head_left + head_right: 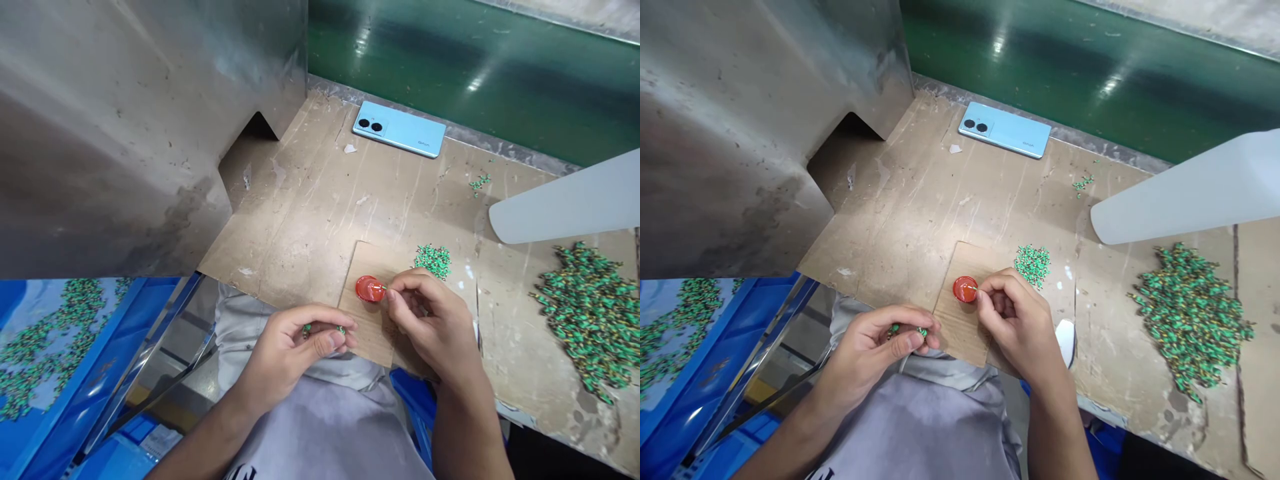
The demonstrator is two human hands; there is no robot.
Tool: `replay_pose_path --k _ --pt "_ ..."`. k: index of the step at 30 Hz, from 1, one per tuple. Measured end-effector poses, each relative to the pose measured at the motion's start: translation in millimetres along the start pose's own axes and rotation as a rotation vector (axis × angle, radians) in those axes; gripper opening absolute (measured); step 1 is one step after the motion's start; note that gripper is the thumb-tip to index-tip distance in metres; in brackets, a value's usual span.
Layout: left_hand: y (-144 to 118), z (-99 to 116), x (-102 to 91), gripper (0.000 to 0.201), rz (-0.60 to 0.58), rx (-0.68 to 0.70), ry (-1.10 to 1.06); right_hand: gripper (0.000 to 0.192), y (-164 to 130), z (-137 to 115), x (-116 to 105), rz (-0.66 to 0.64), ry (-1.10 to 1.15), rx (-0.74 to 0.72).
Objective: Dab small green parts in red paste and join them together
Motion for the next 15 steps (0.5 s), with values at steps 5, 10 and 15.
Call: replay_pose_path --k 5,10,15 --pt "1 1 0.1 0.008 -0.004 0.031 0.03 0.013 1 0 1 -0.002 -0.007 -0.013" --pt "-1 2 1.8 0.011 0.022 0.008 0.06 0.014 -6 -3 -6 0.036 -0.022 -0.039" --pt "-3 6 1.4 0.007 0.033 0.05 0.26 0.013 -36 -7 -18 -0.084 -0.085 0.025"
Point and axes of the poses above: each hand's wrist, its own y-axis towards the middle knuckle, its own x-axis out of the palm, z = x × y, the point moved 5 cm from there along y, towards the middle knuckle, and after that the axes turned 10 degrees about y, right-handed, at the moved point
